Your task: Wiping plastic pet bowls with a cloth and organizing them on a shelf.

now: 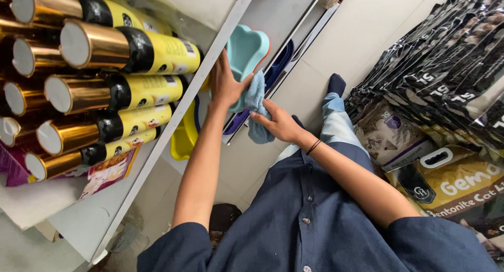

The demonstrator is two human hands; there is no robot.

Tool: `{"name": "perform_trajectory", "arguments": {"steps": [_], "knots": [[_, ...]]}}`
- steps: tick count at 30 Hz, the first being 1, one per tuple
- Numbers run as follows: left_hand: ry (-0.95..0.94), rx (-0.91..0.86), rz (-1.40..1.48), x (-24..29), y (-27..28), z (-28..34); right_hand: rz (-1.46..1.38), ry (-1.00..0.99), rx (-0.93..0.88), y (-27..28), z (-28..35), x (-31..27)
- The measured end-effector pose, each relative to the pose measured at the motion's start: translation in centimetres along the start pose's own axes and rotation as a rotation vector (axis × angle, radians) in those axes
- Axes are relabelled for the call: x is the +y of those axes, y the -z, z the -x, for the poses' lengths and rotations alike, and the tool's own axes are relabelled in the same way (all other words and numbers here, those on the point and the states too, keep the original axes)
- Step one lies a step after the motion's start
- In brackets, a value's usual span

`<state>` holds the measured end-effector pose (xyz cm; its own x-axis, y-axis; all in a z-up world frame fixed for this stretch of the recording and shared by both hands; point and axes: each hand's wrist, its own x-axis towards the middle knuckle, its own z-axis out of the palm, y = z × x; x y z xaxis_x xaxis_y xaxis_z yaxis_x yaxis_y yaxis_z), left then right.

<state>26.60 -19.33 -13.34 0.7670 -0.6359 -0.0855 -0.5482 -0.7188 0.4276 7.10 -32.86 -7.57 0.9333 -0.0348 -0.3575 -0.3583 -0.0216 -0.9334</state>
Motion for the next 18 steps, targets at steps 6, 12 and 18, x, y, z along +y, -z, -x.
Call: {"name": "perform_trajectory", "arguments": {"steps": [6,12,18], "knots": [[-0.042,0.144,-0.111,0.4,-1.0,0.6,0.12,-0.02,0.039,-1.8,0.2,2.0],[0.113,0.393,-0.051,3.6,1.9,6.5,-0.281,-0.007,0.081,-1.6,3.5,3.8],[0.444,0.622,-0.058,-7.9,4.7,18.3,-0.368,-0.156,0.205,-0.4,9.9,4.7]]}}
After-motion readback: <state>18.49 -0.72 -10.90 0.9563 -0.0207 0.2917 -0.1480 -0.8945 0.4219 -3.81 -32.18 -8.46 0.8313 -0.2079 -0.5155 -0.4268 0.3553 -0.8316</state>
